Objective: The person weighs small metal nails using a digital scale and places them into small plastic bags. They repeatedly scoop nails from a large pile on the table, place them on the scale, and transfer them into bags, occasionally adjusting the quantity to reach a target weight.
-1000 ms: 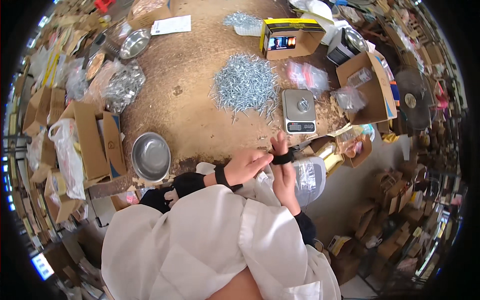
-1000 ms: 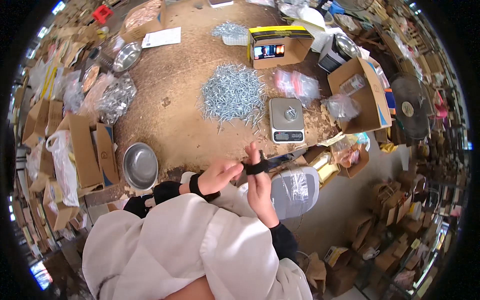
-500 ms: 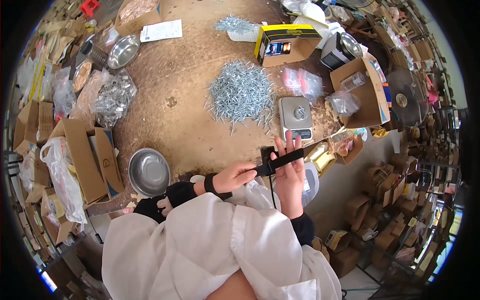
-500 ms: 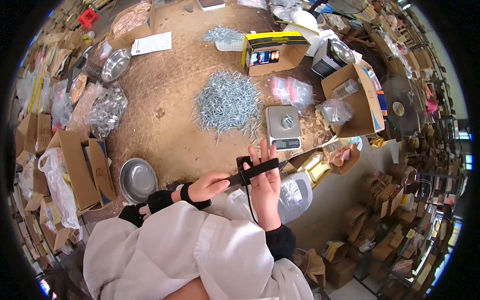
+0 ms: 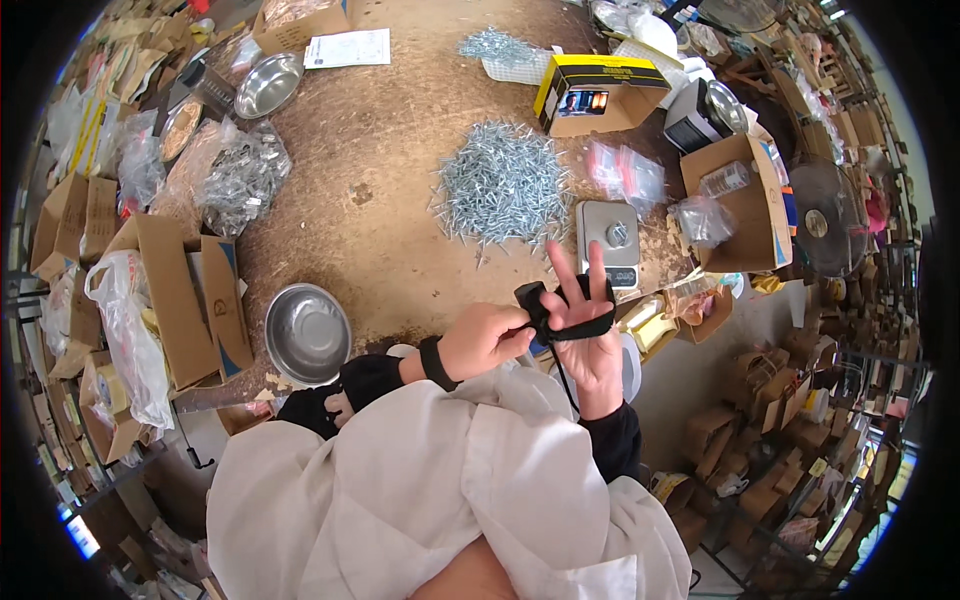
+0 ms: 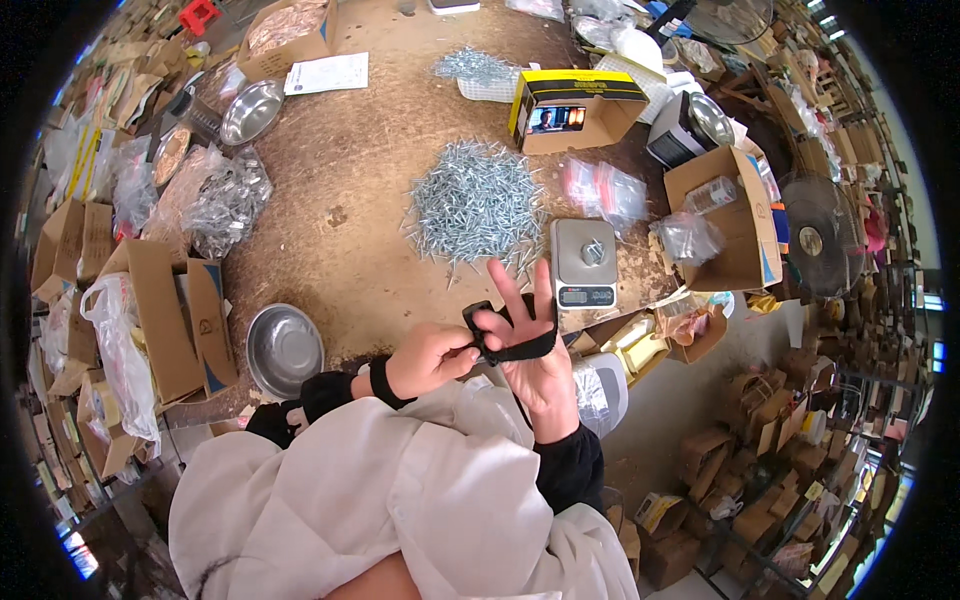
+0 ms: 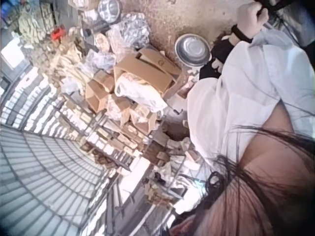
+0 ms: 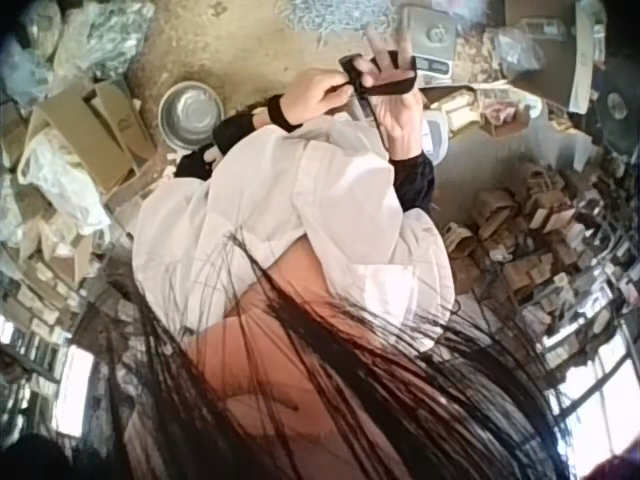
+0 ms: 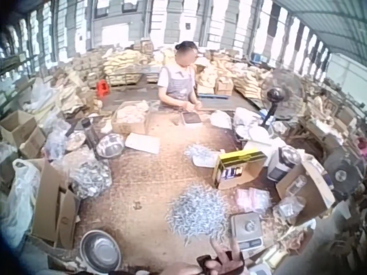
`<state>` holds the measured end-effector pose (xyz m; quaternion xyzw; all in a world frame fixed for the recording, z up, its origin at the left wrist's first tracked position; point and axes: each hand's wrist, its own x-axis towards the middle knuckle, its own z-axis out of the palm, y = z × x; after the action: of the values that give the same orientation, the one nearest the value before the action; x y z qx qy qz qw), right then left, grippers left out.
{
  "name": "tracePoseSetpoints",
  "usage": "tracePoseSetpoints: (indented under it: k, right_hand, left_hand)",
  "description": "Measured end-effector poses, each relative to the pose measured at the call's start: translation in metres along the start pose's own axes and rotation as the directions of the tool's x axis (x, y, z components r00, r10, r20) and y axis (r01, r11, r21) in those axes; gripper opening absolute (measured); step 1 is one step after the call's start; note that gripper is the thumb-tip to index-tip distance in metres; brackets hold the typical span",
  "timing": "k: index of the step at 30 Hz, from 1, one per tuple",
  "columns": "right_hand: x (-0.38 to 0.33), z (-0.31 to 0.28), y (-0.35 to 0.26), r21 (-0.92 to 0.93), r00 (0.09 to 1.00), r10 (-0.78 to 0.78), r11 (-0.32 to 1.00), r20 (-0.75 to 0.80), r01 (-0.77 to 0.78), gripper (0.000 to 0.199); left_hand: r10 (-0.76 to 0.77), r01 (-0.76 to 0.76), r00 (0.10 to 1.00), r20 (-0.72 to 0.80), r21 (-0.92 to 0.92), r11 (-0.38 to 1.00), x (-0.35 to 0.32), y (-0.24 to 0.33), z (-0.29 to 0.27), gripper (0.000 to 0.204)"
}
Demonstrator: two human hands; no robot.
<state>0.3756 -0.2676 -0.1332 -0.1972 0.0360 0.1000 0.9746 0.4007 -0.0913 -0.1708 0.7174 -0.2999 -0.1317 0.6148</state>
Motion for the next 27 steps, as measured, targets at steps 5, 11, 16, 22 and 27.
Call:
tracePoseSetpoints:
  k: [5,11,16,22,27]
  right_hand:
    - [0.009,-0.017,0.002,-0.144,0.992,-0.024,0.989,0.126,0.043,0.088]
    - [0.033,-0.005,-0.006,-0.310,0.992,0.048,0.951,0.118,-0.009,0.097]
    - [0.074,-0.002,-0.007,-0.572,0.953,0.096,0.815,0.287,0.090,0.125]
    - [0.129,-0.024,0.001,-0.415,0.961,0.026,0.905,0.275,0.094,0.110]
    - [0.171,-0.009,-0.028,-0.015,0.949,0.209,0.977,0.236,-0.211,0.074]
  left_hand:
    - [-0.036,0.033,0.999,0.024,0.113,0.993,0.007,0.002,0.001,0.021]
    - [-0.080,0.061,0.985,0.150,0.128,0.990,0.014,-0.010,-0.003,0.015]
    - [-0.104,0.101,0.984,0.142,0.030,0.994,0.025,-0.018,-0.001,0.012]
    - [-0.066,0.056,0.993,0.099,0.106,0.993,0.052,-0.029,0.000,0.011]
    - [-0.195,0.198,0.980,0.040,-0.111,0.974,0.077,-0.037,0.025,0.015]
